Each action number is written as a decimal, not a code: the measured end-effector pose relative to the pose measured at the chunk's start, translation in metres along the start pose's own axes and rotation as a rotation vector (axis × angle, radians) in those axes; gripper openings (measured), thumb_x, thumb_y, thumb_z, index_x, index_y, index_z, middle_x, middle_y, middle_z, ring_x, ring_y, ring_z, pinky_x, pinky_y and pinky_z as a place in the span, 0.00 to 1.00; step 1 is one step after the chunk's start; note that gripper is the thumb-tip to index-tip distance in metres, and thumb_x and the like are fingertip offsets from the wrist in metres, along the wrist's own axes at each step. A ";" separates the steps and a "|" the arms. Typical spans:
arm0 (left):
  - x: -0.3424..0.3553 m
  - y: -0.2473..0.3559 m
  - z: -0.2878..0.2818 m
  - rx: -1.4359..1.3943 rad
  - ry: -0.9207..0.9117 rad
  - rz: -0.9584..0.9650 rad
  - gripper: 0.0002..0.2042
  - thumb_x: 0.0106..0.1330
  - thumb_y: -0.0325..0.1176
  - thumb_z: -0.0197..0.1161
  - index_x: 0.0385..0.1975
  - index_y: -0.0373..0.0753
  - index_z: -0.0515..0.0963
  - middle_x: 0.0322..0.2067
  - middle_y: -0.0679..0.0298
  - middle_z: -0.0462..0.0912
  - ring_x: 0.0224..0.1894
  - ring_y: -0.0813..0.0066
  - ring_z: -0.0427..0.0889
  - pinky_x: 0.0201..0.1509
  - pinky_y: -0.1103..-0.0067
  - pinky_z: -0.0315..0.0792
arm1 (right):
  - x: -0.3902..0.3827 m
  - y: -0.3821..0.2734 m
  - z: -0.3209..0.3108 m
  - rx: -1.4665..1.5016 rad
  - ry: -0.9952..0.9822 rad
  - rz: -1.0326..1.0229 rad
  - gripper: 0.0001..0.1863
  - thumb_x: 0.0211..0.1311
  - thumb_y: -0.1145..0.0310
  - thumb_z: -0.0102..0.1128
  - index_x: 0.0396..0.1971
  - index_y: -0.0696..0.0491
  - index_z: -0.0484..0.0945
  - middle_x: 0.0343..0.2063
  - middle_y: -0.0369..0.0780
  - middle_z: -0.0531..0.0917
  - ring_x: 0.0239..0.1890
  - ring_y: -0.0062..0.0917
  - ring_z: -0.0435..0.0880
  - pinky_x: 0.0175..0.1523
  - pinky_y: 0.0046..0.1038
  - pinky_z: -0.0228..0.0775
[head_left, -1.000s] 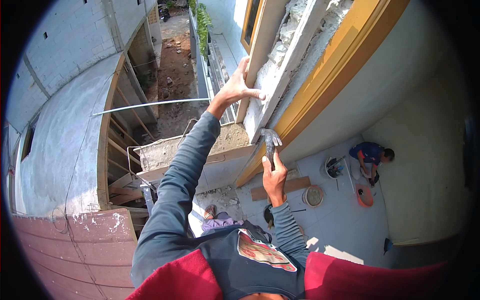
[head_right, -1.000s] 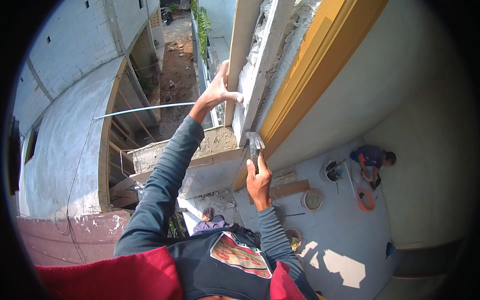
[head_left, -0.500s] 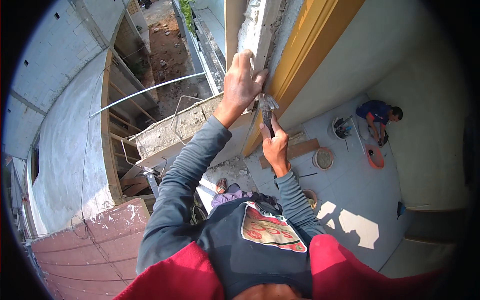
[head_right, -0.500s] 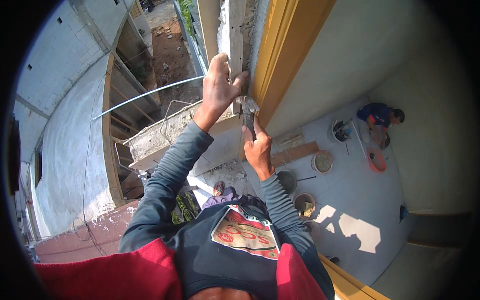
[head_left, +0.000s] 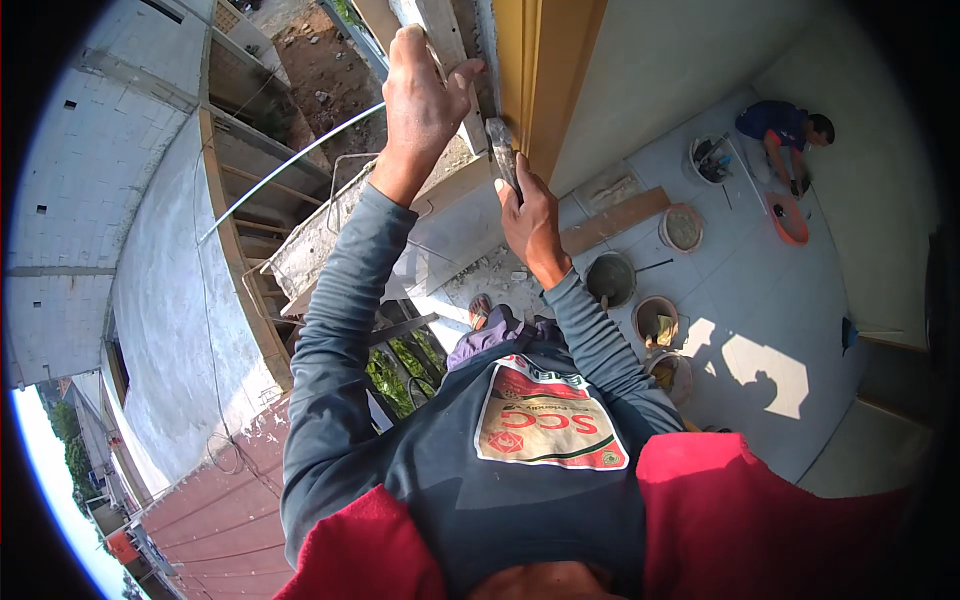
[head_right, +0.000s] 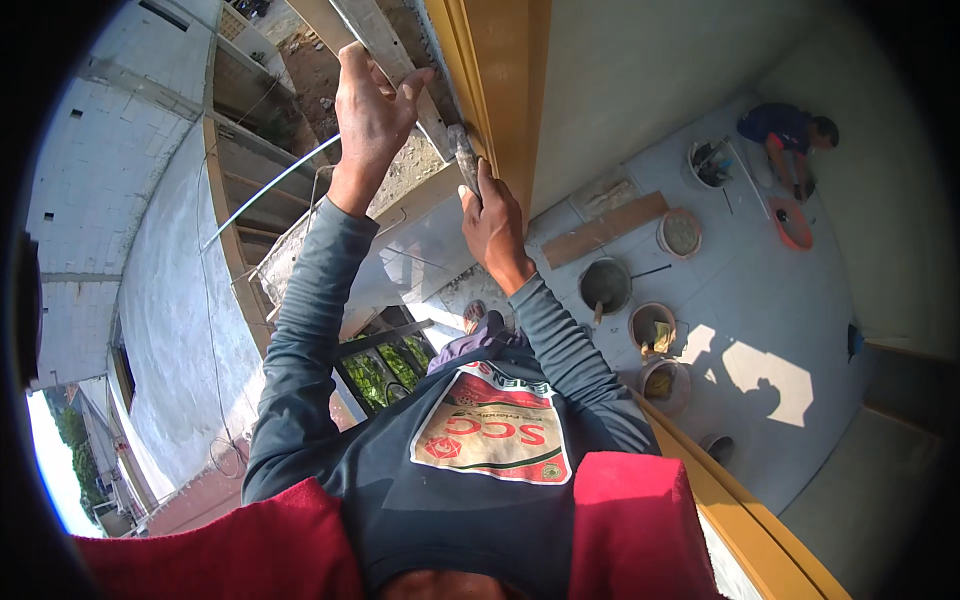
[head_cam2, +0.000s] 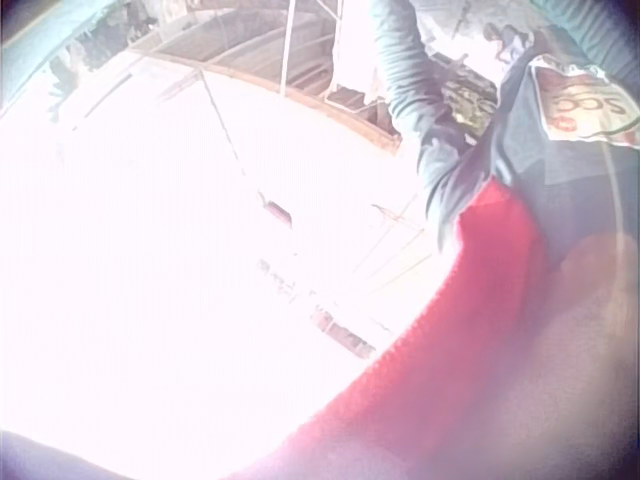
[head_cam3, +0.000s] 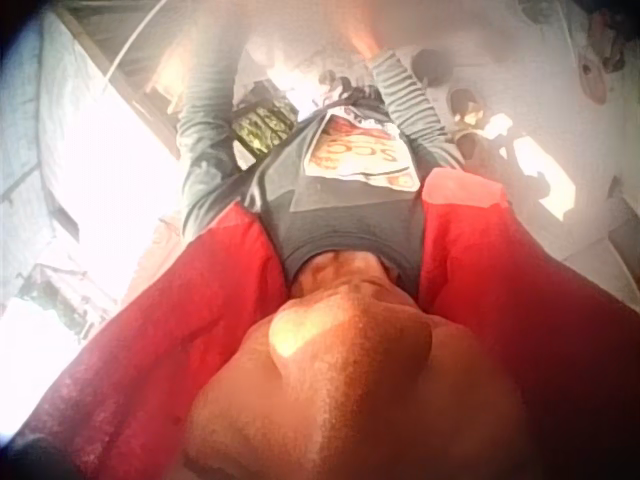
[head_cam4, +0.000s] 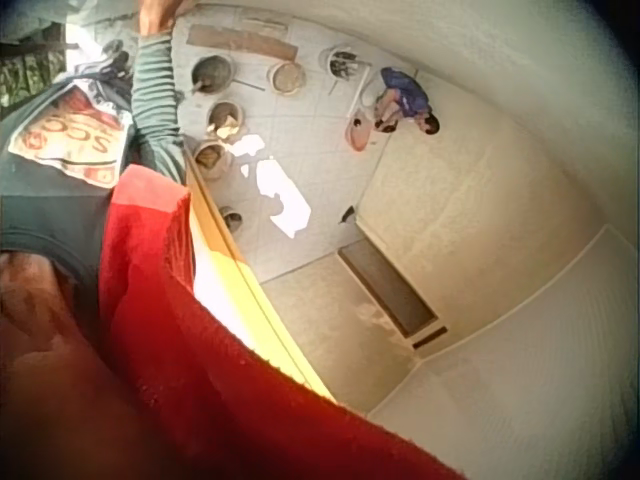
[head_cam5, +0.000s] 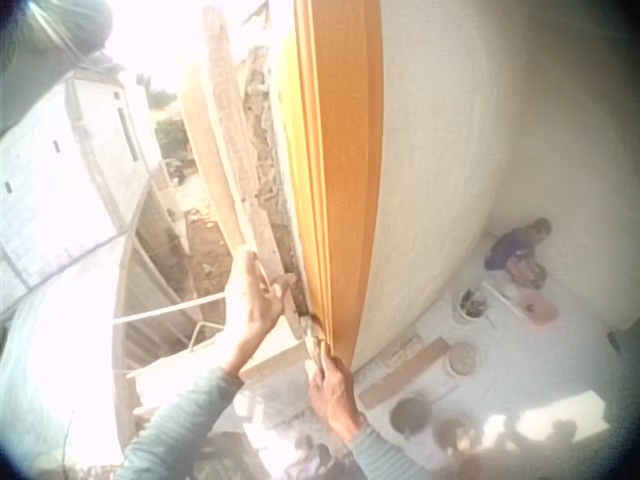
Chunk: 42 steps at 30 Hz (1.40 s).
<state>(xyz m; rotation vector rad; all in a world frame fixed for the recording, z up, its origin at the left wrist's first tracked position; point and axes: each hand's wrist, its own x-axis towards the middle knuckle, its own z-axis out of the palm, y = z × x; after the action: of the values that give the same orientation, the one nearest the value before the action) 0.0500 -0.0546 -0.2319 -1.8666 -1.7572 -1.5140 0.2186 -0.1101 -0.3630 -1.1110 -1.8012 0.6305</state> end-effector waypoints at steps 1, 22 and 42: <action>-0.001 -0.001 -0.002 0.005 -0.005 -0.005 0.27 0.52 0.31 0.76 0.43 0.32 0.64 0.34 0.48 0.71 0.31 0.43 0.76 0.34 0.59 0.72 | 0.002 -0.001 -0.004 0.087 -0.035 0.010 0.25 0.65 0.71 0.59 0.60 0.63 0.70 0.37 0.54 0.79 0.38 0.49 0.80 0.42 0.42 0.72; 0.008 0.004 -0.006 0.089 -0.023 0.203 0.24 0.58 0.26 0.73 0.39 0.33 0.58 0.27 0.50 0.85 0.26 0.66 0.87 0.25 0.77 0.76 | -0.025 0.006 0.012 0.317 -0.035 0.057 0.23 0.74 0.62 0.52 0.57 0.66 0.68 0.38 0.55 0.79 0.38 0.45 0.79 0.45 0.38 0.72; 0.007 -0.011 -0.003 0.061 -0.022 0.220 0.25 0.57 0.29 0.74 0.39 0.32 0.59 0.25 0.51 0.82 0.23 0.63 0.84 0.24 0.73 0.75 | -0.033 0.011 0.025 0.263 0.032 0.063 0.26 0.73 0.60 0.54 0.58 0.67 0.69 0.41 0.55 0.81 0.41 0.42 0.82 0.48 0.36 0.73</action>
<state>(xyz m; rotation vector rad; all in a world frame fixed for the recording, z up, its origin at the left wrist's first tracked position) 0.0379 -0.0493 -0.2309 -1.9782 -1.5288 -1.3501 0.2078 -0.1334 -0.3970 -0.9963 -1.6073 0.8554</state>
